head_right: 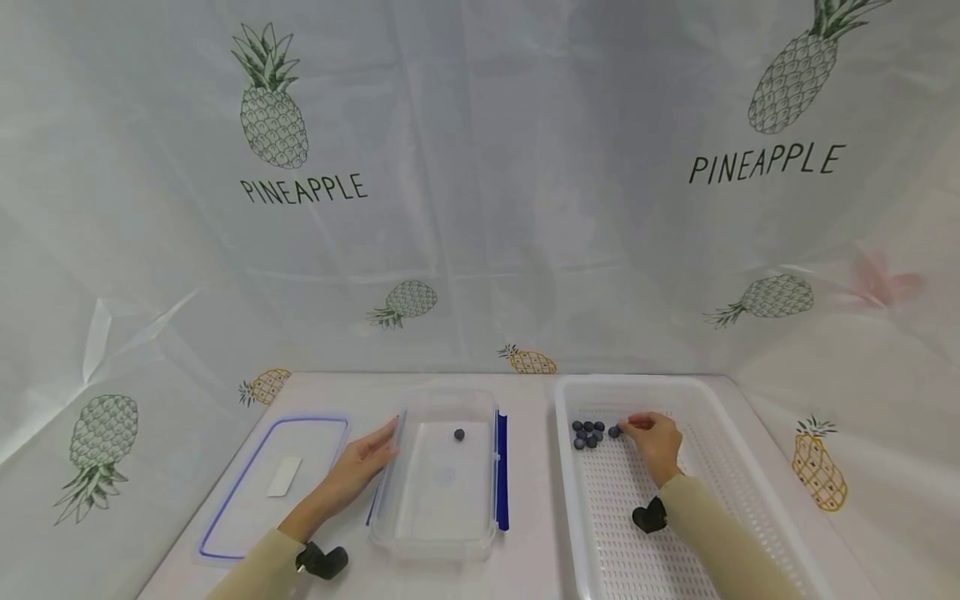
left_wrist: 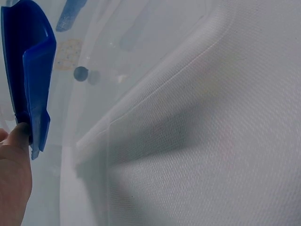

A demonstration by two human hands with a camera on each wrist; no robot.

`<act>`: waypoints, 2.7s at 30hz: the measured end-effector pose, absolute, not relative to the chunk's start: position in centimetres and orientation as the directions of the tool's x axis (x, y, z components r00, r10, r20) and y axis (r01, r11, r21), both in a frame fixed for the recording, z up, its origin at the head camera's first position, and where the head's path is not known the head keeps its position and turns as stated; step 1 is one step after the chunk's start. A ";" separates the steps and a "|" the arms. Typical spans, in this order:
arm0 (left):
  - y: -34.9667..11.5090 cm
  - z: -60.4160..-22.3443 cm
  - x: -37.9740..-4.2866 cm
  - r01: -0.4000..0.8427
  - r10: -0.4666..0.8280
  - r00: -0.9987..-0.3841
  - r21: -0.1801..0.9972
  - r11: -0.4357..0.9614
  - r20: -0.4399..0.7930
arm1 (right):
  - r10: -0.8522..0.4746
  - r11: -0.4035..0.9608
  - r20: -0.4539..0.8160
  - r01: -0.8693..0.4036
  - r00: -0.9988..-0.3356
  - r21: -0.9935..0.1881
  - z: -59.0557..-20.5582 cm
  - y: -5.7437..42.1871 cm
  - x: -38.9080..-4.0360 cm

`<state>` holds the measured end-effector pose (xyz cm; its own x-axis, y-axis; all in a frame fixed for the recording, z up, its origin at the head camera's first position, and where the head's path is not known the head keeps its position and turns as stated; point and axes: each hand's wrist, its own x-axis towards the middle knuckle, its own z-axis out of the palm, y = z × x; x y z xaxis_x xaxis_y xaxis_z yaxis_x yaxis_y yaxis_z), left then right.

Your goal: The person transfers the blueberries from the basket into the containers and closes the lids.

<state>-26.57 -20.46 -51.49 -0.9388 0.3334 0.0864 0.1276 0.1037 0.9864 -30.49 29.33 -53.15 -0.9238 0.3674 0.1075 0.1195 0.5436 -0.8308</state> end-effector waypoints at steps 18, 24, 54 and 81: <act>-20.5 -51.4 -26.5 0.132 0.334 -0.938 0.986 0.103 0.091 | 0.340 0.548 0.089 0.121 -0.936 -0.827 -52.8 29.1 -30.2; -20.3 -51.3 -26.5 0.130 0.325 -0.942 0.984 0.120 0.084 | 0.335 0.549 0.079 0.126 -0.939 -0.826 -52.4 29.4 -30.1; -20.4 -51.7 -26.5 0.134 0.323 -0.941 0.987 0.095 0.096 | 0.241 0.461 0.035 0.083 -0.970 -0.884 -46.7 29.7 -27.9; -20.4 -51.8 -26.5 0.134 0.330 -0.939 0.988 0.082 0.100 | 0.032 0.373 0.111 -0.091 -0.993 -0.924 -42.0 25.9 -26.8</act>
